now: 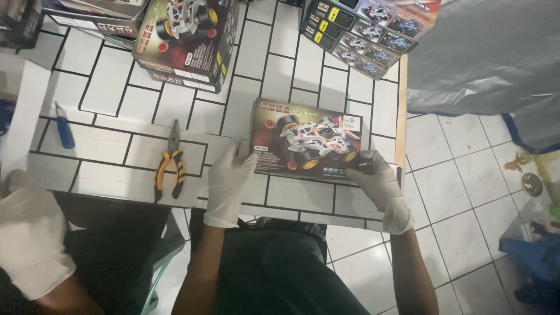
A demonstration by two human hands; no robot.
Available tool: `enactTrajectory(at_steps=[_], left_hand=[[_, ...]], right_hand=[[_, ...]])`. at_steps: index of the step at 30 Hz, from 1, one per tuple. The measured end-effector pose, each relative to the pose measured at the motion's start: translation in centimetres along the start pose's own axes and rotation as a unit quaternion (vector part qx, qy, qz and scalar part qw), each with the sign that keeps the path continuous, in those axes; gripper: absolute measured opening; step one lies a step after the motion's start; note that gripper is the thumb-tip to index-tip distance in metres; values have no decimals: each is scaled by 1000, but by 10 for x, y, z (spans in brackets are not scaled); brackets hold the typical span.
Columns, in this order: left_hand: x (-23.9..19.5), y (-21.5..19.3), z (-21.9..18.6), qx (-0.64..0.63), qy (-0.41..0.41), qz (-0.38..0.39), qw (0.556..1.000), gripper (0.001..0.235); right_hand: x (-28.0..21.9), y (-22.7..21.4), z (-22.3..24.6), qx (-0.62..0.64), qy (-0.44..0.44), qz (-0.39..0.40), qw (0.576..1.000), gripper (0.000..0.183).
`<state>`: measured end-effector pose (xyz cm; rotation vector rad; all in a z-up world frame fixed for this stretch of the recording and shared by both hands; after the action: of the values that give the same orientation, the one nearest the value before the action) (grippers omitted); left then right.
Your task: Assembling a plastic model toy car from a kit by removing parts from runners and fitting them together.
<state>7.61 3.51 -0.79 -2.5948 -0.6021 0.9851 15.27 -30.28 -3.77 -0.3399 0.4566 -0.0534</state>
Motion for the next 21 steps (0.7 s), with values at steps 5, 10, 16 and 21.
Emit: enactTrajectory(at_steps=[5, 10, 16, 21], left_hand=[[30, 22, 25, 77, 49, 28, 995, 44], [32, 7, -18, 183, 109, 9, 977, 64], [39, 29, -60, 103, 212, 14, 972, 52], [75, 40, -29, 82, 312, -20, 946, 48]], right_hand=[[5, 6, 7, 10, -2, -2, 1000, 41], [7, 30, 60, -15, -52, -12, 998, 54], [25, 47, 50, -11, -82, -62, 995, 60], [69, 19, 5, 84, -120, -86, 985, 56]])
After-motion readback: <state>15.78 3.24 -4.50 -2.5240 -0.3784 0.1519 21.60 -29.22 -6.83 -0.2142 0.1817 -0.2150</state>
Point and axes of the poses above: each hand's wrist, its own x-axis towards the middle knuckle, its own y-axis out of the palm, z = x × y, the point moved 7 cm from there along x, towards the middle knuckle, and after that the axes turned 10 degrees about x, right-handed, at the moved point
